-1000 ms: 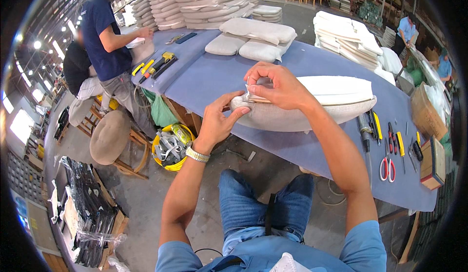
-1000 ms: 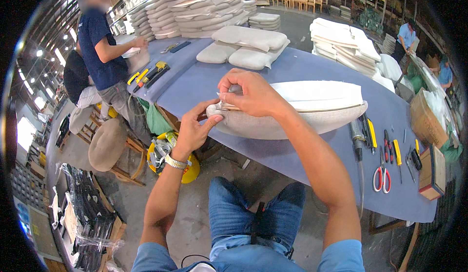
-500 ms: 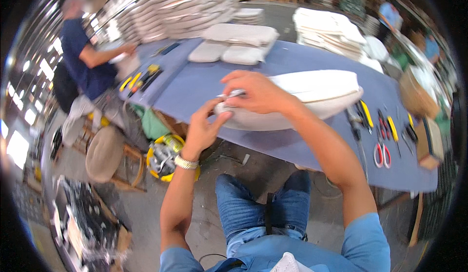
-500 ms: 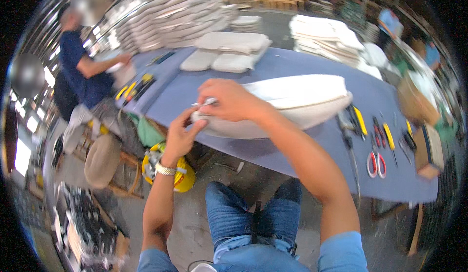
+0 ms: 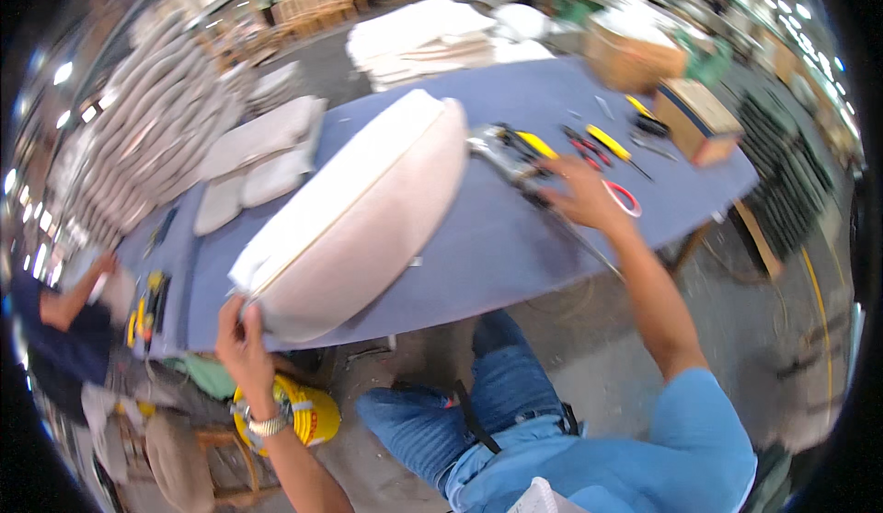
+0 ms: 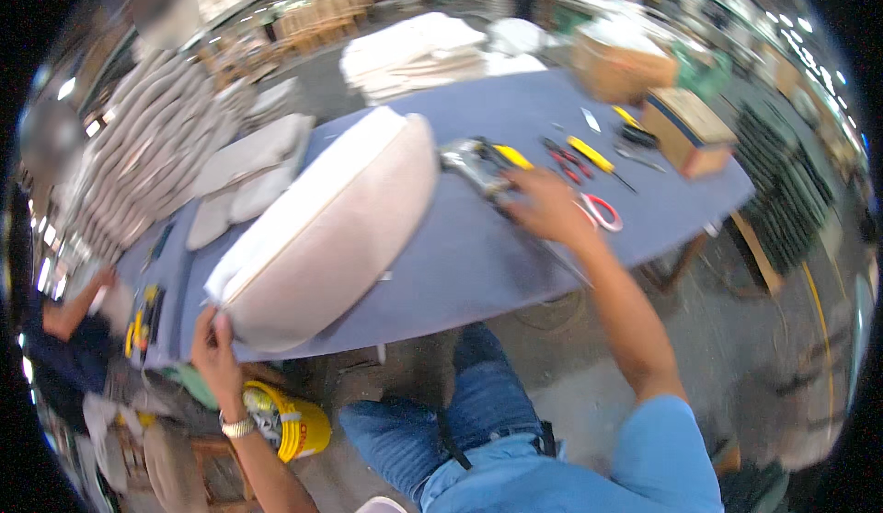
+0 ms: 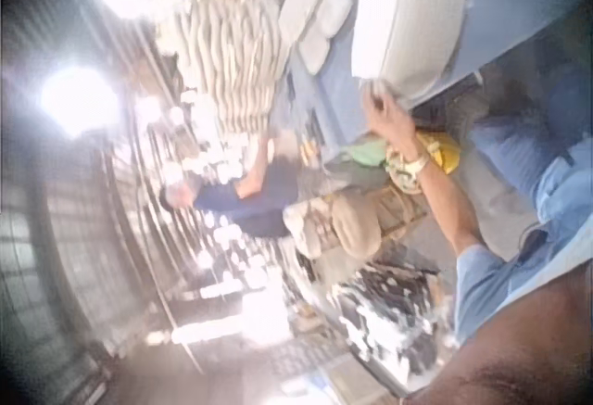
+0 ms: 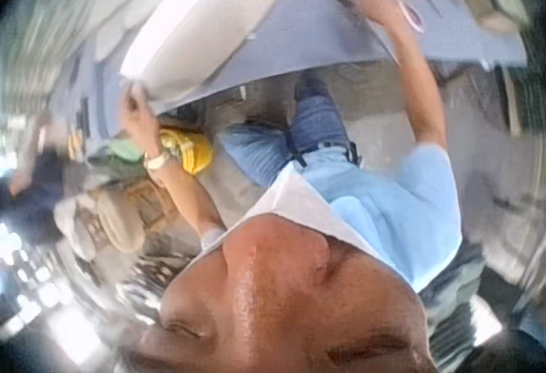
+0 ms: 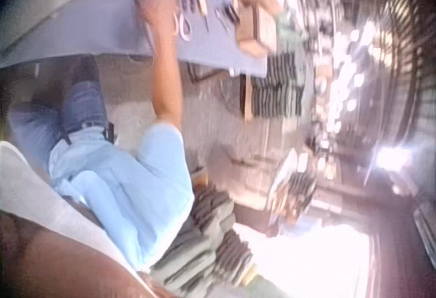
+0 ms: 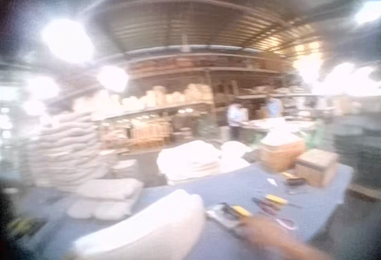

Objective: The person assembles white fabric cushions by folding the fabric over foam inserts, trimming excess material with scissors, and securing the edges with a staple gun. The person stacks the finished cushions on the table.

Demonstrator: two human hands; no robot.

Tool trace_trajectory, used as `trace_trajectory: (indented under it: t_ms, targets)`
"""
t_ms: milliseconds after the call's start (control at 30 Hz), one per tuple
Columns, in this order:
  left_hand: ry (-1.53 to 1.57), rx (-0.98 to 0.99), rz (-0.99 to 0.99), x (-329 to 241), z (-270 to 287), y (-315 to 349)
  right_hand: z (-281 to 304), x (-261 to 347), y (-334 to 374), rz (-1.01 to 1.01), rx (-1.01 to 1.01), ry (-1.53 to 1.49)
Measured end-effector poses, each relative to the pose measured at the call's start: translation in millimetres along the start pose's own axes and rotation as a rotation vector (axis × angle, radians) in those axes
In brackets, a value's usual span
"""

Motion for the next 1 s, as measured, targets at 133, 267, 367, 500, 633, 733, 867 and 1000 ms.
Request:
trace_trajectory:
  t_ms: [133, 267, 367, 500, 633, 733, 867, 1000]
  targets:
    - [0.134, -0.077, -0.091, -21, -14, -21, 20, -141, 81, -0.366, -0.042, 0.366]
    - [0.079, -0.183, -0.058, -24, -13, -20, 11, -156, 90, -0.375, -0.088, 0.338]
    - [0.039, -0.225, -0.080, -25, -7, -18, 20, -165, 81, -0.628, 0.030, 0.056]
    - [0.076, -0.244, -0.118, -34, -1, -9, 23, -144, 88, -0.772, -0.119, -0.746]
    - [0.085, -0.223, -0.111, -38, -5, -9, 11, -41, 77, -0.410, -0.349, -1.428]
    - [0.086, -0.264, -0.089, -27, -1, -7, -18, 56, 60, -0.263, 0.046, -1.182]
    - [0.017, -0.267, 0.007, -19, 7, 3, -55, 165, 50, -0.019, 0.305, -1.290]
    - [0.150, -0.241, -0.097, -30, -2, 1, -55, 248, 52, 0.152, 0.577, -1.384]
Point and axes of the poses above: each hand's wrist, its own y-axis away from the middle knuckle, its own z-axis out of the back of the hand, x = y × z, the point moved 8 cm from there along -y, towards the middle knuckle, and after that the axes turned 2 degrees about -y, right-handed, at the moved point
